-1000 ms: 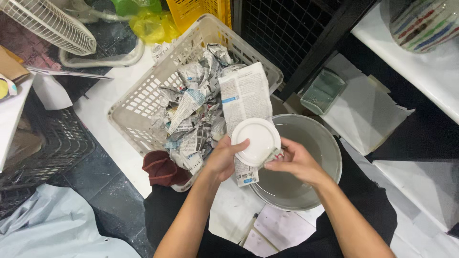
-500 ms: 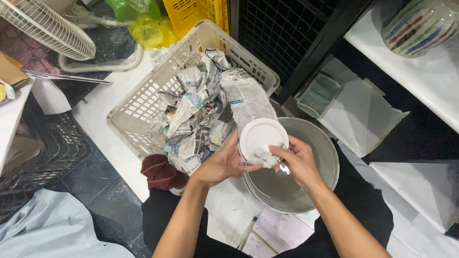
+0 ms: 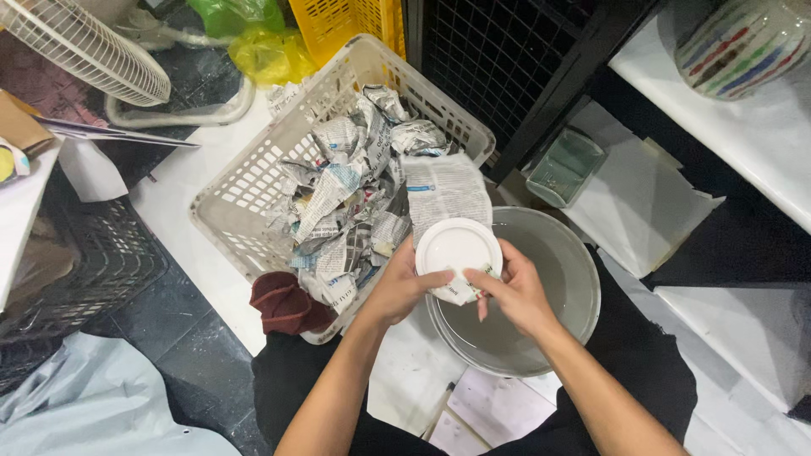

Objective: The person repeatedly takes small ceramic items from a shelf, wraps each one in newspaper, and places the wrapped items into a white plastic basket. The process is repeated for several items including bowls and cups.

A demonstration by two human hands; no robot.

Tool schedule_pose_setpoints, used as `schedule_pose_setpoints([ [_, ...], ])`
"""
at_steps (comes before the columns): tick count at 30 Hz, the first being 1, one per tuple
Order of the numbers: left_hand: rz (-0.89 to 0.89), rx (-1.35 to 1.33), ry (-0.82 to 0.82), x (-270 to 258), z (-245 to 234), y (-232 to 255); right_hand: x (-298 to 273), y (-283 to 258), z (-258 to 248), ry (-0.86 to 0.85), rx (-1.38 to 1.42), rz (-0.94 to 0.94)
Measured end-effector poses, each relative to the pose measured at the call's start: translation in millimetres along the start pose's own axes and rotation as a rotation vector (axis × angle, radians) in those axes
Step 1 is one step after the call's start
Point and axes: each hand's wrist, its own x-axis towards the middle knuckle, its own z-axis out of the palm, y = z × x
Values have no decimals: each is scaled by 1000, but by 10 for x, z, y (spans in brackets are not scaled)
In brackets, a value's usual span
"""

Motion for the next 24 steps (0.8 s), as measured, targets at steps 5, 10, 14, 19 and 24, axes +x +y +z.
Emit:
schedule_pose_setpoints([
  [5, -92, -205, 20, 6, 52, 16, -99, -100, 62, -27, -151, -148],
  [10, -202, -306, 53, -12, 29, 136, -139, -328, -70, -242, -743, -392],
  [14, -232, -277, 63, -51, 61, 129, -79, -334, -124, -217, -772, -514],
  [19, -214, -327, 20, -59, 96, 15, -36, -232, -142, -201, -727, -587],
  [24, -73, -296, 38, -40, 63, -68, -40, -118, -135, -202, -607, -620],
])
